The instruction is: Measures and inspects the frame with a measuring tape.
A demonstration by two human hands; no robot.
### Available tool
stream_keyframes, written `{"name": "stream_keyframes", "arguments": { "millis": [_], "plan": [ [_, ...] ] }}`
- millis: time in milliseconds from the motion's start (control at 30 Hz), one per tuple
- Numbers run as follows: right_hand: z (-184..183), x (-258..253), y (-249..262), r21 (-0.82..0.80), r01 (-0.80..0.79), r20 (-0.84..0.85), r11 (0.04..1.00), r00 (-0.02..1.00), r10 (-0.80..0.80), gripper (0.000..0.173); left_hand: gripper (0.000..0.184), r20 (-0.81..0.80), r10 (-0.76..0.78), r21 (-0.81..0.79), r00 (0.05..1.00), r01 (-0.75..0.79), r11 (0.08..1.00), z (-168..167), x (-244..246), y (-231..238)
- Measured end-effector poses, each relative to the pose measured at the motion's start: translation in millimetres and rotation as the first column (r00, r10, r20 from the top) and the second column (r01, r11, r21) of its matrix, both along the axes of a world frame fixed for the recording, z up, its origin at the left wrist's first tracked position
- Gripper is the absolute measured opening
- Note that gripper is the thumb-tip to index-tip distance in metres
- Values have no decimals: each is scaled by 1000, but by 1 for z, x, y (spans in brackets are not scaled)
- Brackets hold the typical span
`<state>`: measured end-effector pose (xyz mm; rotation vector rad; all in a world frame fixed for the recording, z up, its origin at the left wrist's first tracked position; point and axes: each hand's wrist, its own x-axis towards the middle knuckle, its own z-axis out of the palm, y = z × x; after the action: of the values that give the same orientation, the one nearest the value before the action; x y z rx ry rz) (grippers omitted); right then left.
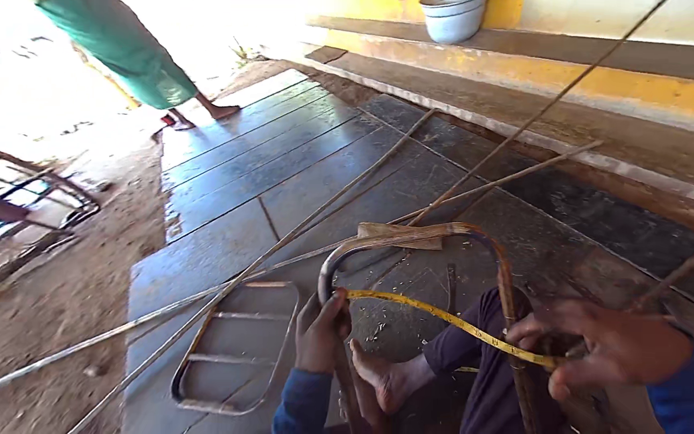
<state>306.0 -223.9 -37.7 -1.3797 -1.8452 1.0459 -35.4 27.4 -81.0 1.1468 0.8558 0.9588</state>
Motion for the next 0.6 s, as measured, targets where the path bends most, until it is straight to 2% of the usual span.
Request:
{"name": "stream_keyframes", "arguments": {
  "millis": [100,200,300,400,467,600],
  "plan": [
    [-7,-35,7,91,-4,197,996,980,-14,60,18,1,-6,-6,1000,6,1000,-1,1,-1],
    [-6,-66,26,198,32,275,980,958,-86,55,19,15,-18,-14,1000,18,1000,-1,1,-1],
    [-4,-96,63,247,194,96,949,970,-223,48,18,45,-43,-11,998,43,999,1,1,-3],
    [-20,-125,113,262,368,-37,892,928,-371,41,18,76,-61,-2,995,61,998,4,3,-6],
    [-30,-138,141,244,360,-49,901,932,-359,41,17,84,-66,-1,994,66,998,5,3,-8],
    [-37,-156,162,92,329,-241,940,923,-300,23,20,82,-73,5,994,72,997,7,-1,-8]
  ]
}}
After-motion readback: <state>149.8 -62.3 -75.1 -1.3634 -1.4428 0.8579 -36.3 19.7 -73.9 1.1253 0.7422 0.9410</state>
